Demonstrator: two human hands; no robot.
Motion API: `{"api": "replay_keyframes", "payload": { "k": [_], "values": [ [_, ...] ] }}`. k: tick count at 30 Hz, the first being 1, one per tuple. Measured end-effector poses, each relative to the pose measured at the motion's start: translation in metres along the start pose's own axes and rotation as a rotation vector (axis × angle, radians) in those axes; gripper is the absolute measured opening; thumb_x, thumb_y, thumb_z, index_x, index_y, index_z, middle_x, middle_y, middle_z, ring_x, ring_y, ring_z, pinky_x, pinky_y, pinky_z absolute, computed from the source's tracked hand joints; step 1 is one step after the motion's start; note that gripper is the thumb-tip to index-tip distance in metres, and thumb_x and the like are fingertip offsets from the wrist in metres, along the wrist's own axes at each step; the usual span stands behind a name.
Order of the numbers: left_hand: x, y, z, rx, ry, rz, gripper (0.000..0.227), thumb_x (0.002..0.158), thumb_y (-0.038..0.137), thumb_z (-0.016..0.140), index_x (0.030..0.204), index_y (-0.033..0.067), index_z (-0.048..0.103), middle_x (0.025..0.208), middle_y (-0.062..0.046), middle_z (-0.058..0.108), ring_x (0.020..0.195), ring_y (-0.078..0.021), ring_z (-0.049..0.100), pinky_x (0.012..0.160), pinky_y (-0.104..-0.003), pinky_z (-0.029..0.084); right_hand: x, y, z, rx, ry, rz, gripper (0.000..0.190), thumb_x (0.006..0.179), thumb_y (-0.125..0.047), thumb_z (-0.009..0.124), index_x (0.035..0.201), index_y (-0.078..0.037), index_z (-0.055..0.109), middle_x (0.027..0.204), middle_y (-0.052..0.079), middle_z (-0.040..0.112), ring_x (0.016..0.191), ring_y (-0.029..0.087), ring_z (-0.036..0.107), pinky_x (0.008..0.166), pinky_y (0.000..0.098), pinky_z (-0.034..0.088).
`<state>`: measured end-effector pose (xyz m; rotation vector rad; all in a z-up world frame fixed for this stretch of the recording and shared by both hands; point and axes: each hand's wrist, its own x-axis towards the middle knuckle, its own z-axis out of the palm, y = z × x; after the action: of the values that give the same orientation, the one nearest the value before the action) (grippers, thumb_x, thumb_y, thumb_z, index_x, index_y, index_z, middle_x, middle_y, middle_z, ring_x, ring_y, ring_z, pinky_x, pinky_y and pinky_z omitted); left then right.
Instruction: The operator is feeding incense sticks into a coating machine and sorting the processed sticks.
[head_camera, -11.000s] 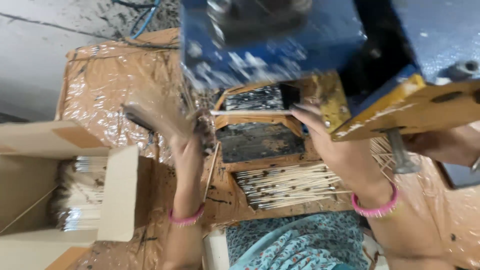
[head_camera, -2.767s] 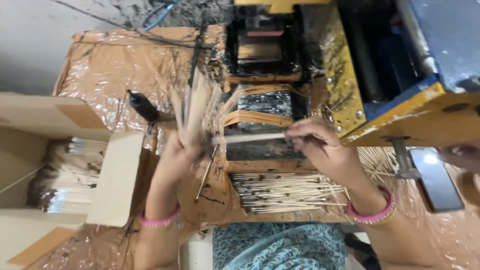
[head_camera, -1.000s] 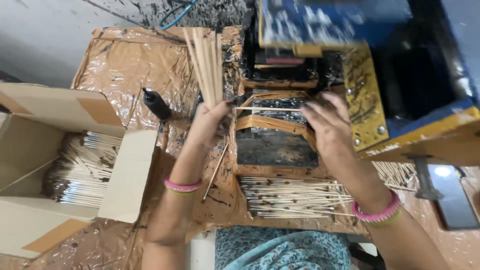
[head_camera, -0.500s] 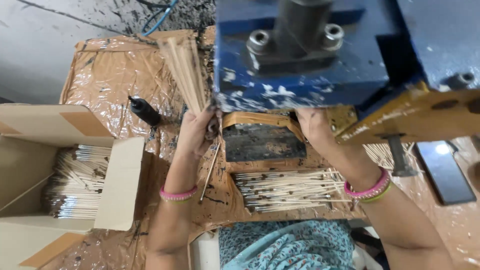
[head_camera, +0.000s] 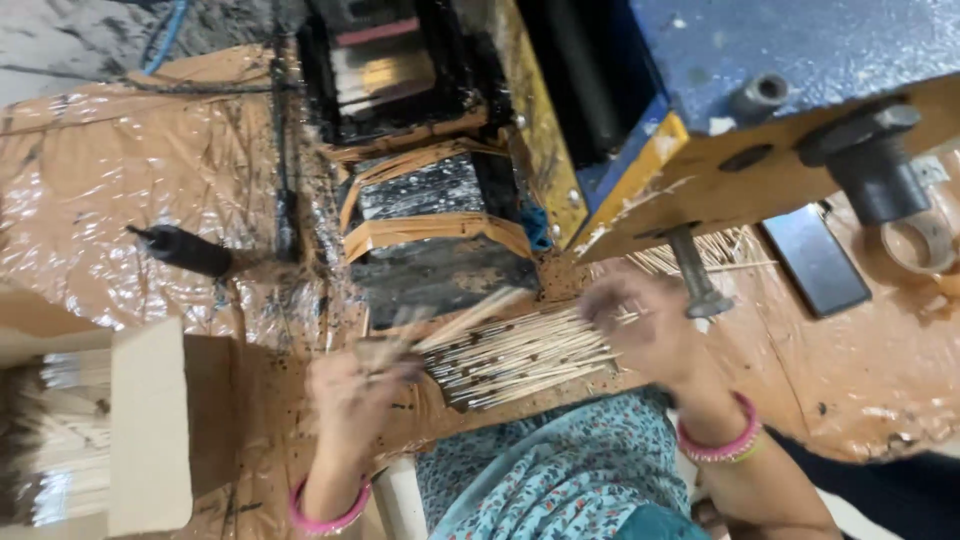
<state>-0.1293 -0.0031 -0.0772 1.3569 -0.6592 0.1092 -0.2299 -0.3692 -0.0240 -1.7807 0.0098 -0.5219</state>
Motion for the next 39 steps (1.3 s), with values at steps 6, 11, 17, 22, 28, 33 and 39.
{"api": "replay_keyframes", "payload": {
  "k": [6, 11, 17, 22, 28, 33, 39],
  "values": [
    [0.049, 0.042, -0.019, 0.339, -0.177, -0.098, 0.028, 0.08, 0.007, 0.074, 0.088, -0.0009, 0.048, 0.076, -0.006, 0.065, 0.069, -0.0117, 0.061, 0.058, -0.024, 0.048, 0.045, -0.046, 0.046, 0.174, -0.373, -0.057, 0.022, 0.093, 0.005, 0.072, 0.114, -0.002, 0.073, 0.099, 0.009, 0.076, 0.083, 0.012, 0.071, 0.068, 0.0266, 0.057],
    [0.12, 0.067, -0.04, -0.077, 0.17, -0.314, 0.007, 0.095, 0.007, 0.063, 0.101, 0.0039, 0.067, 0.069, 0.002, 0.062, 0.051, -0.0052, 0.055, 0.043, -0.021, 0.042, 0.109, -0.056, 0.082, -0.149, -0.513, -0.535, 0.03, 0.094, 0.007, 0.065, 0.122, -0.003, 0.065, 0.118, 0.007, 0.071, 0.104, 0.014, 0.068, 0.089, 0.0296, 0.056],
    [0.152, 0.02, -0.023, -0.139, 0.336, -0.65, 0.008, 0.089, 0.007, 0.064, 0.089, 0.0043, 0.072, 0.06, 0.001, 0.06, 0.041, -0.0057, 0.044, 0.034, -0.022, 0.032, 0.125, -0.059, 0.099, -0.818, -0.246, -0.739, 0.038, 0.081, 0.001, 0.067, 0.119, 0.001, 0.073, 0.123, 0.014, 0.072, 0.116, 0.037, 0.065, 0.103, 0.0504, 0.045],
    [0.142, -0.019, -0.028, -0.5, 0.242, -0.548, 0.025, 0.1, 0.015, 0.067, 0.077, 0.0059, 0.063, 0.061, 0.001, 0.058, 0.045, -0.0061, 0.048, 0.04, -0.022, 0.035, 0.109, -0.025, 0.093, -0.701, -0.175, -0.622, 0.037, 0.096, 0.005, 0.054, 0.128, 0.0, 0.071, 0.126, 0.018, 0.07, 0.118, 0.039, 0.062, 0.104, 0.0473, 0.049],
    [0.141, -0.005, -0.024, -0.499, 0.216, -0.571, 0.027, 0.1, 0.015, 0.069, 0.074, 0.007, 0.062, 0.061, 0.002, 0.058, 0.044, -0.0052, 0.047, 0.039, -0.021, 0.034, 0.111, 0.043, 0.08, -0.812, -0.213, -0.256, 0.017, 0.099, -0.008, 0.061, 0.109, -0.001, 0.074, 0.095, 0.022, 0.072, 0.083, 0.038, 0.069, 0.076, 0.0464, 0.054],
    [0.092, -0.025, -0.035, -0.009, 0.204, -0.293, 0.023, 0.107, 0.015, 0.057, 0.093, 0.0025, 0.071, 0.077, -0.003, 0.068, 0.059, -0.0073, 0.058, 0.049, -0.022, 0.045, 0.09, -0.097, 0.078, -0.961, -0.277, -0.291, 0.012, 0.104, -0.01, 0.064, 0.104, -0.005, 0.075, 0.086, 0.016, 0.073, 0.073, 0.03, 0.07, 0.068, 0.0416, 0.054],
    [-0.043, -0.094, -0.091, 0.781, 0.227, -0.114, 0.032, 0.103, -0.005, 0.047, 0.129, -0.0045, 0.065, 0.109, -0.019, 0.072, 0.094, -0.0282, 0.071, 0.082, -0.039, 0.056, 0.018, 0.004, -0.03, -0.89, 0.229, -0.325, 0.011, 0.091, -0.001, 0.074, 0.103, -0.002, 0.073, 0.108, 0.015, 0.072, 0.1, 0.032, 0.068, 0.086, 0.039, 0.053]
  ]
}}
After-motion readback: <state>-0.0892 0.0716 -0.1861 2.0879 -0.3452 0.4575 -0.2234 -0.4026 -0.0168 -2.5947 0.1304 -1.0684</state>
